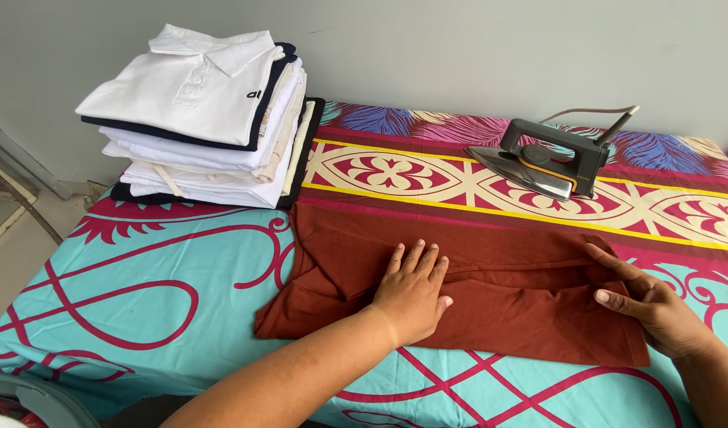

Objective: Ironing and folding a brown shirt, then buttoning and ironing a white cardigan.

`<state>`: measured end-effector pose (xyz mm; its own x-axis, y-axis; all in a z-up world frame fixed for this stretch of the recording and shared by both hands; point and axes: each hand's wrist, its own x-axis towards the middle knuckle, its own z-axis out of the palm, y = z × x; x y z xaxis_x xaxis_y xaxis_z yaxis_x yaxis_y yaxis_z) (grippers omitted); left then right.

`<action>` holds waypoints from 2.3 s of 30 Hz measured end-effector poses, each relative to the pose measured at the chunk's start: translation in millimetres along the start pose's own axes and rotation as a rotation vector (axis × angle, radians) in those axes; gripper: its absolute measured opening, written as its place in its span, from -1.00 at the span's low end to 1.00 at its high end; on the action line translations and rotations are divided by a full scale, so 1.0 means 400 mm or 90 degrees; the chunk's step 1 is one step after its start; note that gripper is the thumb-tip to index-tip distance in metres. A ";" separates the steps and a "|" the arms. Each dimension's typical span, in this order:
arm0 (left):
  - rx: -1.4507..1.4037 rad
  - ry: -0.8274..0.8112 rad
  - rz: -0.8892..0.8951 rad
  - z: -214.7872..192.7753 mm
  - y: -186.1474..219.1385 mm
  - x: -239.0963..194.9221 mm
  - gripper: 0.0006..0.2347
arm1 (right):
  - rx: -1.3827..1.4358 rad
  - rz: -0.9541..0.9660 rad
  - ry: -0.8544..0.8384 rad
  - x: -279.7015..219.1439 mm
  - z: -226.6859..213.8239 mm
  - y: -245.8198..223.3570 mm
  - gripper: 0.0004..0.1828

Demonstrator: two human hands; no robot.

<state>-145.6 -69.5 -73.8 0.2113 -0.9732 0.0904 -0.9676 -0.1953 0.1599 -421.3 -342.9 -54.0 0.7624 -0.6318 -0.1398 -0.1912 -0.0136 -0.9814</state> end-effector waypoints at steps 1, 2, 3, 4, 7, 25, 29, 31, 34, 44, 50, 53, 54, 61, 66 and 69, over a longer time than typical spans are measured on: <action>0.001 -0.001 -0.001 -0.004 0.009 0.001 -0.41 | 0.001 0.000 -0.001 -0.005 0.010 -0.017 -0.12; -0.007 0.047 0.010 -0.006 0.020 0.001 -0.42 | 0.040 0.015 0.021 -0.011 0.019 -0.034 -0.13; -0.016 0.094 0.022 -0.009 0.031 0.000 -0.42 | 0.078 0.032 0.044 -0.017 0.028 -0.051 -0.14; -0.015 0.094 0.019 -0.004 0.046 0.003 -0.42 | 0.078 0.032 0.041 -0.035 0.070 -0.113 -0.14; -0.022 0.088 -0.002 0.008 0.087 0.014 -0.35 | 0.088 0.111 0.132 -0.070 0.152 -0.249 -0.20; -0.488 0.197 -0.079 -0.092 0.230 0.168 -0.32 | -0.164 0.136 0.164 -0.051 0.178 -0.533 -0.11; -0.771 0.093 -0.236 -0.114 0.225 0.204 -0.13 | -0.231 0.123 0.164 -0.079 0.246 -0.596 -0.07; -0.819 0.062 -0.278 -0.111 0.230 0.203 -0.05 | -0.227 0.123 0.167 -0.093 0.285 -0.608 -0.07; -0.848 0.094 -0.286 -0.116 0.242 0.179 -0.11 | -0.115 0.050 0.165 -0.114 0.353 -0.622 -0.13; -1.092 0.233 -0.154 -0.228 -0.001 0.054 -0.27 | -0.162 -0.026 0.091 -0.050 0.492 -0.636 -0.18; -1.377 0.107 -0.237 -0.266 -0.183 -0.075 -0.15 | -0.332 -0.069 -0.059 0.012 0.679 -0.591 -0.05; -1.448 0.103 -0.230 -0.325 -0.174 -0.125 -0.08 | -0.385 -0.035 -0.132 0.006 0.775 -0.591 -0.01; -1.451 0.115 -0.263 -0.359 -0.164 -0.141 -0.06 | -0.353 -0.011 -0.193 0.005 0.803 -0.593 0.00; -1.295 0.189 -0.453 0.045 -0.400 -0.030 -0.31 | -0.275 -0.415 -0.093 0.130 0.683 -0.459 -0.48; -1.221 0.189 -0.444 0.051 -0.482 -0.015 -0.33 | -0.456 -0.344 -0.047 0.205 0.541 -0.235 -0.46; -1.197 0.159 -0.477 0.070 -0.513 -0.035 -0.35 | -0.586 -0.303 -0.112 0.170 0.558 -0.177 -0.29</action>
<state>46.2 -19.4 -135.3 0.5885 -0.7114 -0.3842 0.5731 0.0318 0.8189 -218.1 -211.9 -23.3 0.9475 -0.2854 0.1444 -0.1877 -0.8617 -0.4715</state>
